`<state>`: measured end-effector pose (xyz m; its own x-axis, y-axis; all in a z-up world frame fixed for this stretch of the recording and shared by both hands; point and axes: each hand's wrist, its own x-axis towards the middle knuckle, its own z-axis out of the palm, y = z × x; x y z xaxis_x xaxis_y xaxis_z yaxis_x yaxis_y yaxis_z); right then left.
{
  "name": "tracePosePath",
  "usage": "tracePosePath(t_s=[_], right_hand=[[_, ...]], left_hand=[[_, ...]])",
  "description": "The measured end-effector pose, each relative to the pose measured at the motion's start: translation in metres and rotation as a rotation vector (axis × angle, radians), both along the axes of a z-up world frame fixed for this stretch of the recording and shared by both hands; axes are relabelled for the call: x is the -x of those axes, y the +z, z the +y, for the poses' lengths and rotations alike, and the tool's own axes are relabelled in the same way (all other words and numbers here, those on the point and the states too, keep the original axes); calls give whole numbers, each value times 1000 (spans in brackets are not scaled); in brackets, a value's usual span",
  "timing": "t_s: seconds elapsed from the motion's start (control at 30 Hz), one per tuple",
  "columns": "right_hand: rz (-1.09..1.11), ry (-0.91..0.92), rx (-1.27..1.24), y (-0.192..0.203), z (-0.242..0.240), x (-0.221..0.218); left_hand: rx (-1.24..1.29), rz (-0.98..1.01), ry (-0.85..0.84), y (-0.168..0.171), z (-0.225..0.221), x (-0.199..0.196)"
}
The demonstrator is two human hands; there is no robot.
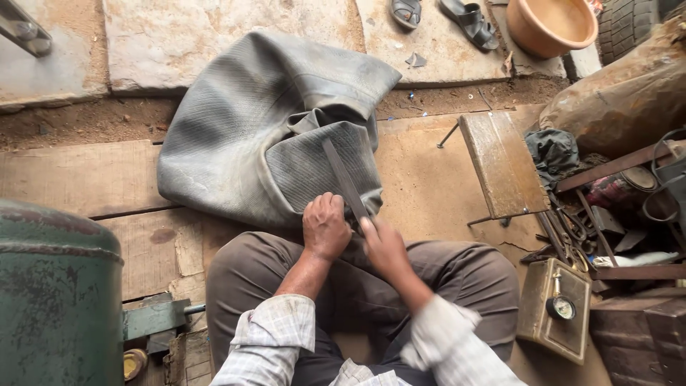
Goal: Filing the surface of a rubber inner tube near the valve to prepare it for patching.
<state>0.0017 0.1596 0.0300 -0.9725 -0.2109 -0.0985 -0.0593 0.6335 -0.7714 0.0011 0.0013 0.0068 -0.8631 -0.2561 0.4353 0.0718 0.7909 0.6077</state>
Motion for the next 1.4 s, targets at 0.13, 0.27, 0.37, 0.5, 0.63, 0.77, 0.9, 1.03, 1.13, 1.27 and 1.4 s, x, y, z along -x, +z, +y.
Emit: tracePosePath(t_s=[0.13, 0.27, 0.37, 0.5, 0.63, 0.77, 0.9, 1.03, 1.13, 1.27, 1.4], right_hand=[[14, -22, -6, 13, 3, -2], [-44, -20, -20, 9, 61, -54], [-254, -118, 45, 13, 73, -81], [-219, -74, -7, 8, 32, -48], [-9, -34, -57, 12, -5, -2], [-101, -84, -64, 20, 13, -8], [-75, -17, -5, 18, 67, -61], [-257, -72, 0, 16, 56, -71], [-164, -45, -20, 7, 19, -38], [20, -30, -50, -16, -9, 8], [48, -19, -20, 9, 15, -19]], left_hand=[[26, 73, -30, 5, -1, -5], [-28, 13, -14, -1, -2, 0], [-66, 48, -13, 4, -2, 0], [-66, -8, -4, -8, -2, 1], [-28, -38, 12, -4, -1, -1], [-37, -40, -19, -1, -3, -4], [-69, -10, -5, -5, -4, 1], [-60, -21, 0, -7, -1, 1], [-29, -52, 17, -9, 0, 0], [-13, 54, 8, -7, 0, -3], [-27, 78, 9, -3, -2, 0]])
